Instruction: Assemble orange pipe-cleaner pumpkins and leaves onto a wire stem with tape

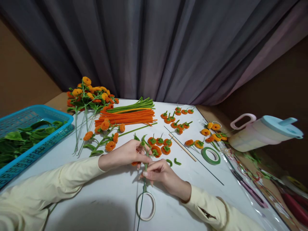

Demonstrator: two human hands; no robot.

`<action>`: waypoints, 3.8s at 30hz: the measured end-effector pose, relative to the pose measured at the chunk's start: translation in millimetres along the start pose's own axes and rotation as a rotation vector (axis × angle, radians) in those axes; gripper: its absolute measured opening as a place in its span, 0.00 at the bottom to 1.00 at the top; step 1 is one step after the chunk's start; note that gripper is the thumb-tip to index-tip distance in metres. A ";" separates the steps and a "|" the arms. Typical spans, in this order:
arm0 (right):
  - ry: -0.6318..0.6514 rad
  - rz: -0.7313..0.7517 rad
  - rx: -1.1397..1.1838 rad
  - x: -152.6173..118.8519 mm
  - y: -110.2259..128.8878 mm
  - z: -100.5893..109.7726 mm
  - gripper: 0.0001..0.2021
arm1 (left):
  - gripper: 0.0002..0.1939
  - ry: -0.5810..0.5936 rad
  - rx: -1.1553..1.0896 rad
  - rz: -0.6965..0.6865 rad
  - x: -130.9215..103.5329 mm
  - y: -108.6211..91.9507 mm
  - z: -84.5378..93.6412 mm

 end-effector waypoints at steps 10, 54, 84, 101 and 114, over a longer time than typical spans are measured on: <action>0.018 -0.004 0.004 -0.1 -1.4 -1.0 0.15 | 0.08 0.003 -0.214 0.073 -2.4 0.5 -0.8; -0.021 0.003 0.004 -1.9 1.7 0.2 0.12 | 0.09 0.141 -0.262 0.018 2.9 2.5 -4.8; -0.018 -0.042 -0.004 -2.6 -4.9 -1.4 0.14 | 0.12 -0.006 -0.218 0.038 -0.1 5.1 -2.5; -0.019 -0.025 0.028 -4.0 0.6 -2.4 0.11 | 0.15 0.189 -0.054 -0.041 1.4 -15.7 18.2; 0.085 -0.060 0.147 -0.4 -0.2 -11.8 0.12 | 0.26 0.336 -0.103 -0.497 -3.2 -38.9 15.2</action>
Point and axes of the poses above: each hand's wrist, its own x-axis towards the middle knuckle, its own z-axis out of the back of the hand, y = z × x, the point moved 8 cm from there along x, towards the middle knuckle
